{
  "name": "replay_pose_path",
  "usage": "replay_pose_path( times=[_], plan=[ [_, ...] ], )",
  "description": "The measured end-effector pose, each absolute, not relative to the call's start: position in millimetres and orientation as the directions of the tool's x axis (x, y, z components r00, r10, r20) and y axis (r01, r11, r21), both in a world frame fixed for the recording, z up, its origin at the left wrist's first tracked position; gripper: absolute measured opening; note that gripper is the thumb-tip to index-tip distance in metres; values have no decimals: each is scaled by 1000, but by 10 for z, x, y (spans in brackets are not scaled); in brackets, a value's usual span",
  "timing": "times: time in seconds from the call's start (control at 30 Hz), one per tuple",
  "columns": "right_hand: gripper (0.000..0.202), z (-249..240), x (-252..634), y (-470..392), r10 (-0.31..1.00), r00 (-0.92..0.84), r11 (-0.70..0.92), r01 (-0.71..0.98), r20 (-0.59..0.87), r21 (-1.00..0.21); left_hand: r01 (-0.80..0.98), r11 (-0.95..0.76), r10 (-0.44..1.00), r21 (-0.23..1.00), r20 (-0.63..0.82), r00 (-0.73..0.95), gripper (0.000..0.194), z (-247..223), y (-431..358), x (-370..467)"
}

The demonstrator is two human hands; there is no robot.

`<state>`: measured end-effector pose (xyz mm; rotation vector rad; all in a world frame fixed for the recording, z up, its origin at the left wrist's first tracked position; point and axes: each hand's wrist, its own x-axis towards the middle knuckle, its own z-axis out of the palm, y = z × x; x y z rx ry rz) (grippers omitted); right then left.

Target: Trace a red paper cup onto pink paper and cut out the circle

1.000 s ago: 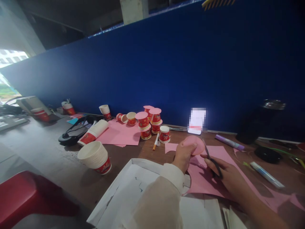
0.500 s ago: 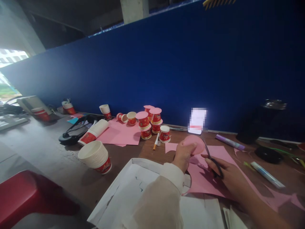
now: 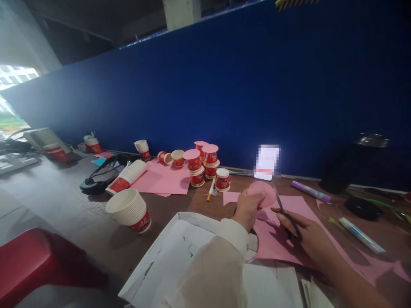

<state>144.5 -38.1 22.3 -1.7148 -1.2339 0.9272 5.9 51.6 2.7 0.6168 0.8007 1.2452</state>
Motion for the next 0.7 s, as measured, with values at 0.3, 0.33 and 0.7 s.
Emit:
replay_pose_path(
  times=[0.3, 0.33, 0.7],
  plan=[
    [62, 217, 1478, -351, 971, 228, -160, 407, -69, -899, -567, 237, 971, 789, -207, 118, 52, 13, 522, 58],
    [62, 223, 1478, -354, 971, 228, -156, 409, -65, -899, -559, 243, 970, 793, -212, 122, 52, 14, 522, 56],
    [62, 225, 1481, -344, 973, 223, -156, 426, -64, -891, -569, 221, 975, 792, -188, 117, 51, -45, 549, 60]
  ],
)
